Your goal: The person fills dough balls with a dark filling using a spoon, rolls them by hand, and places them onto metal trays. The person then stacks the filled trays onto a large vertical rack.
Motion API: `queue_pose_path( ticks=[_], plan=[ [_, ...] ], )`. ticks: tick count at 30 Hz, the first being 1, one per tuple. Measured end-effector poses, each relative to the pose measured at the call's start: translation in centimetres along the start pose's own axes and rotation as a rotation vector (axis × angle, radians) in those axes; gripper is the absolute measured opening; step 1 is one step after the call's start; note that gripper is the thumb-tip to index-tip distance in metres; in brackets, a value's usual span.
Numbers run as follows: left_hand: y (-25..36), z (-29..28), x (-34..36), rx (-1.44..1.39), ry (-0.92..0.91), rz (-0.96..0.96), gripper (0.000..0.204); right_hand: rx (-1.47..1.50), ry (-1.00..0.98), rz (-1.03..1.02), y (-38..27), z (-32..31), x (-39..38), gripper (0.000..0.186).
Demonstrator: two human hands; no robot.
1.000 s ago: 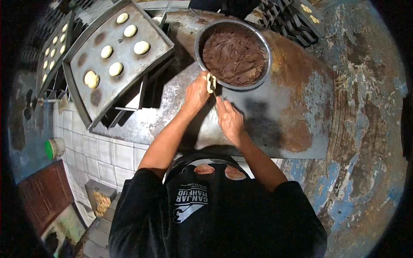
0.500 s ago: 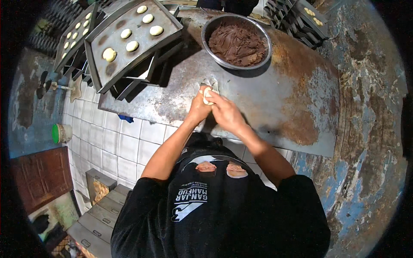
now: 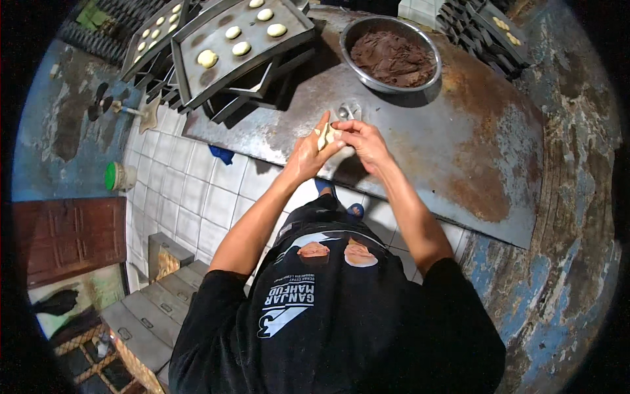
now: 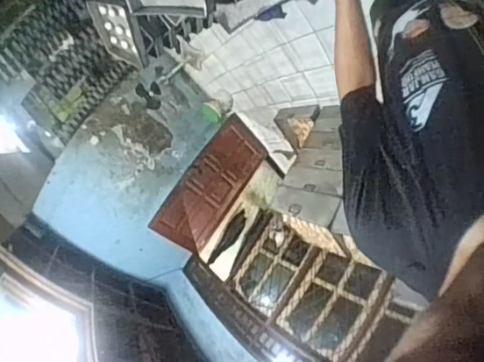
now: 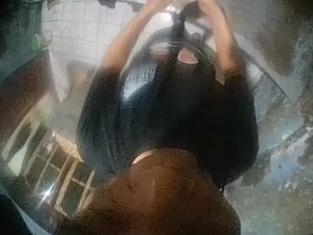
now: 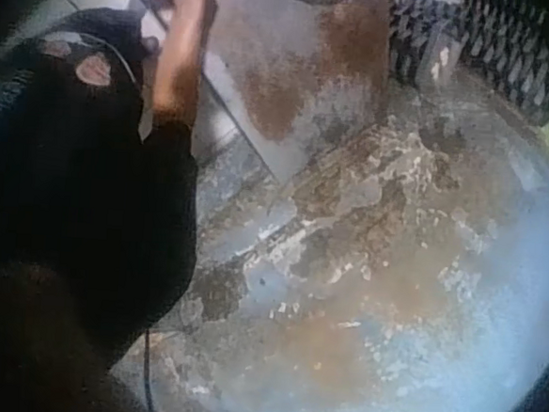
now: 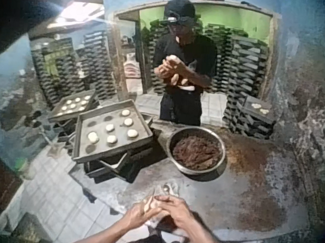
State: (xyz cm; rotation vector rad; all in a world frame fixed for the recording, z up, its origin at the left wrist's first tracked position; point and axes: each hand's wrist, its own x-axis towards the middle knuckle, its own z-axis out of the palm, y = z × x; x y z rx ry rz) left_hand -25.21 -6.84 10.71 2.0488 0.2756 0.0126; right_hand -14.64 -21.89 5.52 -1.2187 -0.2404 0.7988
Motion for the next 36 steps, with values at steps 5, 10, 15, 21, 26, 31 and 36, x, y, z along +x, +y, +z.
queue_pose_path(
  ticks=[5,10,15,21,26,31,36],
  plan=[
    [-3.1,-4.8,-1.2,0.279,0.151,0.214,0.071,-0.978,-0.326,-0.685,-4.1,7.4,0.5,0.022],
    [-5.6,-10.1,0.3,-0.465,0.117,-0.305,0.055,-0.663,0.159,-0.806,-2.3,12.7,4.0,0.047],
    [-5.7,-14.5,1.4,-1.266,0.293,-0.083,0.077,-0.578,0.044,-0.557,0.3,20.7,9.7,0.050],
    [-9.5,-27.5,4.3,-1.110,0.465,-0.123,0.055,0.188,-0.393,0.336,-3.8,31.1,20.1,0.035],
    [-15.2,-34.7,4.1,-0.704,0.954,0.108,0.069,-0.521,-0.472,-0.043,-5.7,37.8,39.7,0.036],
    [-22.3,-37.7,-4.7,-0.631,1.058,-0.168,0.048,-1.188,-0.241,-0.516,-6.6,44.8,52.6,0.051],
    [-26.8,-37.0,-11.7,-0.570,1.103,-0.459,0.044,-1.673,-0.239,-0.974,0.2,42.6,62.6,0.037]
  ],
)
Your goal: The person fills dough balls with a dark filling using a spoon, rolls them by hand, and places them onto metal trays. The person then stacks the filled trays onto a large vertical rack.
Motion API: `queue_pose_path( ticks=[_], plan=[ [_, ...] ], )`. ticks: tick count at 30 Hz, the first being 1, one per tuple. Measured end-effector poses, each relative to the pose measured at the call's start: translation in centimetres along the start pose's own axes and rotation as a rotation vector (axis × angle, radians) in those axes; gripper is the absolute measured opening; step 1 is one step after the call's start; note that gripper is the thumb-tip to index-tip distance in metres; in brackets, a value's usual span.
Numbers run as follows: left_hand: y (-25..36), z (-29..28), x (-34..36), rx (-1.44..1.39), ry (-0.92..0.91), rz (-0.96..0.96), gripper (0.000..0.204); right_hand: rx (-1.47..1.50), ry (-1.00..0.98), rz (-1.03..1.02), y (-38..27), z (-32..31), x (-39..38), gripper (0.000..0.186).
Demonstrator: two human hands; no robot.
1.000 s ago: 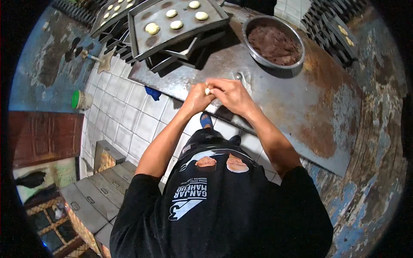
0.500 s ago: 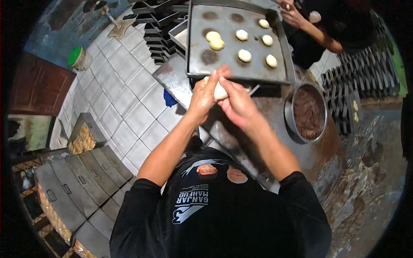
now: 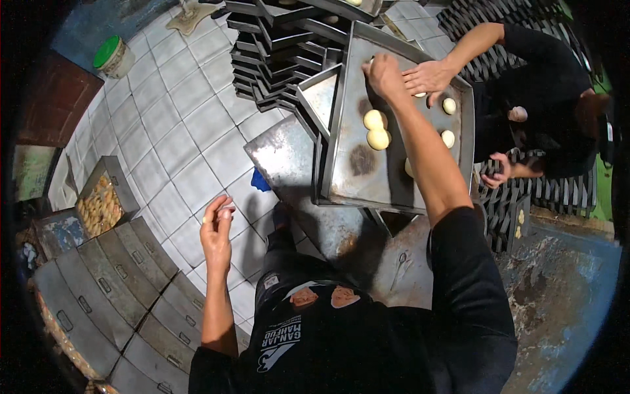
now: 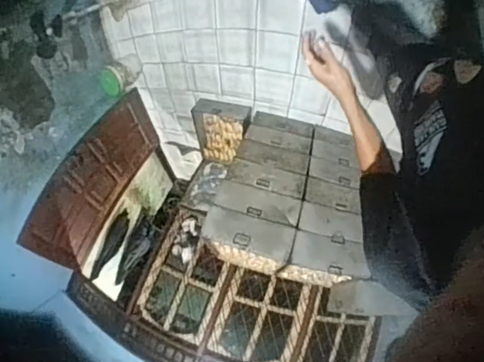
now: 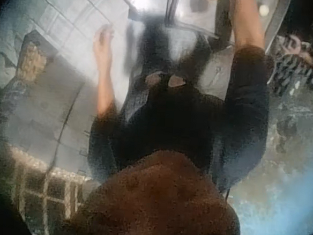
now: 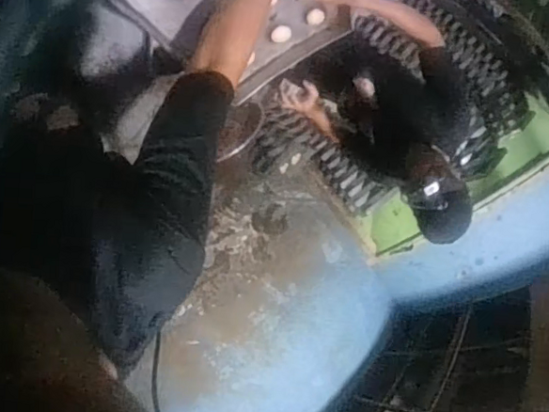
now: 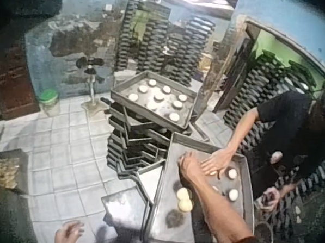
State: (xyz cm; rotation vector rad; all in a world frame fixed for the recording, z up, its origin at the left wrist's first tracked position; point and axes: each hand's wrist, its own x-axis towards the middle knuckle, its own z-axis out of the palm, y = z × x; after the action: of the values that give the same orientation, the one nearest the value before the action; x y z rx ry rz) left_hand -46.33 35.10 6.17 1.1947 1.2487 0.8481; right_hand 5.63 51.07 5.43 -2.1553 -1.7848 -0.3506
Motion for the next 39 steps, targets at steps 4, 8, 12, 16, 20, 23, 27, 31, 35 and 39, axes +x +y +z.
queue_pose_path(
  ticks=[4,8,12,16,20,23,27,31,35,39],
  plan=[
    [-0.8,-1.5,-0.3,0.010,0.056,-0.123,0.041,0.170,-0.121,-0.016,0.3,3.3,1.3,0.047],
    [1.3,1.2,1.7,-0.042,-0.046,-0.068,0.039,0.106,-0.232,0.076,-0.8,3.4,1.0,0.070],
    [5.8,4.9,3.8,0.130,-0.255,0.205,0.036,0.860,-0.173,0.345,-1.0,-2.6,1.8,0.075],
    [8.5,5.5,1.9,0.192,-0.218,0.421,0.033,0.500,-0.014,0.361,-5.3,-12.2,-8.2,0.050],
    [7.9,11.3,-1.7,-0.079,-0.408,0.248,0.025,0.338,-0.075,0.542,-6.0,-10.0,-19.8,0.045],
    [6.1,15.6,-5.6,-0.193,-0.451,0.179,0.028,0.605,-0.068,0.722,-10.6,-16.7,-23.1,0.039],
    [3.8,20.4,-13.2,-0.382,-0.523,-0.175,0.035,0.741,-0.026,0.484,-16.8,-24.9,-35.8,0.028],
    [1.0,24.3,-22.4,-0.438,-0.622,-0.165,0.035,0.740,0.198,0.561,-17.3,-28.7,-47.5,0.025],
    [-2.8,26.5,-30.3,-0.188,-0.716,-0.045,0.042,1.208,0.130,1.062,-16.5,-26.9,-59.6,0.023],
    [-4.4,28.3,-35.9,-0.169,-0.853,-0.146,0.042,1.496,0.517,1.065,-17.1,-29.2,-65.7,0.026]
  ],
)
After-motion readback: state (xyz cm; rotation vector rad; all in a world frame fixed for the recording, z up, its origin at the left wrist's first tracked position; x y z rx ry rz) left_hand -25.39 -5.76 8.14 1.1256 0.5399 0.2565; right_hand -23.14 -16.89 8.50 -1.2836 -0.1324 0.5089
